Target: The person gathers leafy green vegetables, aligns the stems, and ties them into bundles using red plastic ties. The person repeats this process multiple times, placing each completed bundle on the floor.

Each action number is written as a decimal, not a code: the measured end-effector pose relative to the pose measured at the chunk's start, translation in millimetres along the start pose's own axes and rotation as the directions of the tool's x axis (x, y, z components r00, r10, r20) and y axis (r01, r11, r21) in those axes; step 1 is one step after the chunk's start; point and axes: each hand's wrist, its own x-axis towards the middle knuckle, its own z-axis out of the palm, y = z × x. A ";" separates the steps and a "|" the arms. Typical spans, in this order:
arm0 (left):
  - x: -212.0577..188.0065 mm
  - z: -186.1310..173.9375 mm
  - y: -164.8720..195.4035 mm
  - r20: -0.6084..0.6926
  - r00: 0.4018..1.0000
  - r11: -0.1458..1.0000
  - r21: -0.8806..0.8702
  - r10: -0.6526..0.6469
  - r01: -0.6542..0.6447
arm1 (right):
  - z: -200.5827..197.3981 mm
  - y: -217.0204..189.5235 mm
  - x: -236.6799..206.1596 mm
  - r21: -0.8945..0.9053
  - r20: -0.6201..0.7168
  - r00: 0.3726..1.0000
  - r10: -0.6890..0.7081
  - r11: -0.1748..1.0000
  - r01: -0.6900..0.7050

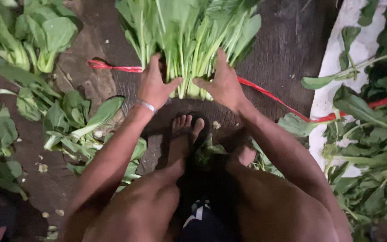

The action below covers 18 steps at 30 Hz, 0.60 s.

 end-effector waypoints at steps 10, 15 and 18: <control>-14.4 15.3 39.5 -0.175 0.896 0.896 0.267 0.408 -0.356 | -1.4 6.6 1.0 0.051 -0.045 0.999 -0.018 0.999 0.020; -19.5 15.1 14.0 -0.069 0.917 0.861 0.379 0.393 -0.340 | -20.7 25.6 -7.5 0.060 -0.024 0.999 -0.033 0.998 0.034; -14.6 16.5 -11.7 -0.216 0.863 0.824 0.467 0.457 -0.320 | -60.8 55.7 -27.3 0.208 -0.122 0.989 -0.081 0.972 0.106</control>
